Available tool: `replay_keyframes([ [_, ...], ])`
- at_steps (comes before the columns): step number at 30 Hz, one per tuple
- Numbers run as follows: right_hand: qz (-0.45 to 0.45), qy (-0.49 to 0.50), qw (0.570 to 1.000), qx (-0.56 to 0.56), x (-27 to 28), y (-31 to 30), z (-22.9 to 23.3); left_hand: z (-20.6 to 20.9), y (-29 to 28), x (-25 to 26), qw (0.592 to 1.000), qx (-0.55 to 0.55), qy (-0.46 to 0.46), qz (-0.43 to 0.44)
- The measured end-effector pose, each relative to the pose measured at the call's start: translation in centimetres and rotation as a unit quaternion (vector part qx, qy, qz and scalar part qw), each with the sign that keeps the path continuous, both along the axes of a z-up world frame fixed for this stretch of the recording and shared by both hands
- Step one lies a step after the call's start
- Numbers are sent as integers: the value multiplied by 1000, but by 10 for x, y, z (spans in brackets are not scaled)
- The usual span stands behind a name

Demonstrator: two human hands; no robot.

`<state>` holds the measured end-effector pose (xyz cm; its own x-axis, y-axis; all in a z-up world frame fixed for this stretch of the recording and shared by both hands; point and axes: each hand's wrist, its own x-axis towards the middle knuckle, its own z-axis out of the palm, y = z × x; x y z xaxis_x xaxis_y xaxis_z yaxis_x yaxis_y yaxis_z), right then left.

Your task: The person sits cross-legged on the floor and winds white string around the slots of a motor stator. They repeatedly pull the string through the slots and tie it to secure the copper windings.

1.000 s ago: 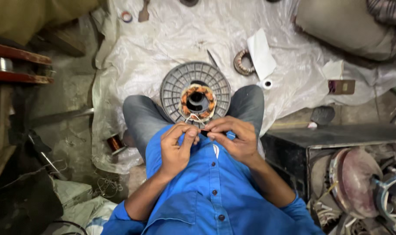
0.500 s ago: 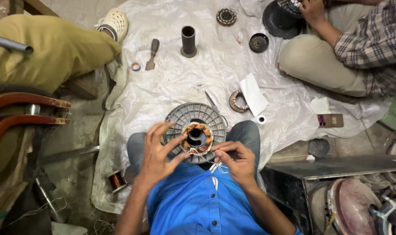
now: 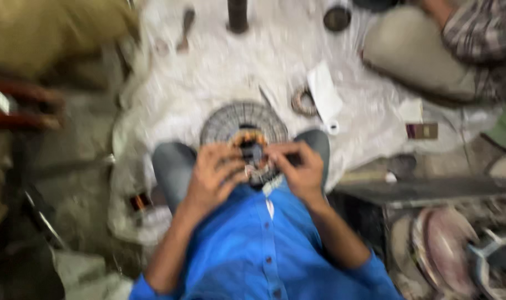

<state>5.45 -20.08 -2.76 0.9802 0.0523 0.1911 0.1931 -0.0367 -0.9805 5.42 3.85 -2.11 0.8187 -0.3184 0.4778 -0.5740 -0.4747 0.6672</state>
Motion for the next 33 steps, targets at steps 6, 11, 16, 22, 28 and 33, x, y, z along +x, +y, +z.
replay_keyframes([
  [6,38,-4,999,8,19,9,8,-2,-1,-5,1000,-26,7,7],
  [11,36,-31,998,-44,16,10,7,-6,-1,-7,1000,-20,11,10],
  [16,52,-24,995,-80,13,11,1,-10,-3,-6,1000,-21,10,18],
  [22,44,58,997,22,12,12,-7,-12,-4,-7,999,-27,11,21],
  [28,43,95,993,54,13,13,-7,-10,-5,-6,999,-35,8,24],
  [33,30,117,992,42,11,12,-5,-11,-7,-6,999,-27,9,31],
])
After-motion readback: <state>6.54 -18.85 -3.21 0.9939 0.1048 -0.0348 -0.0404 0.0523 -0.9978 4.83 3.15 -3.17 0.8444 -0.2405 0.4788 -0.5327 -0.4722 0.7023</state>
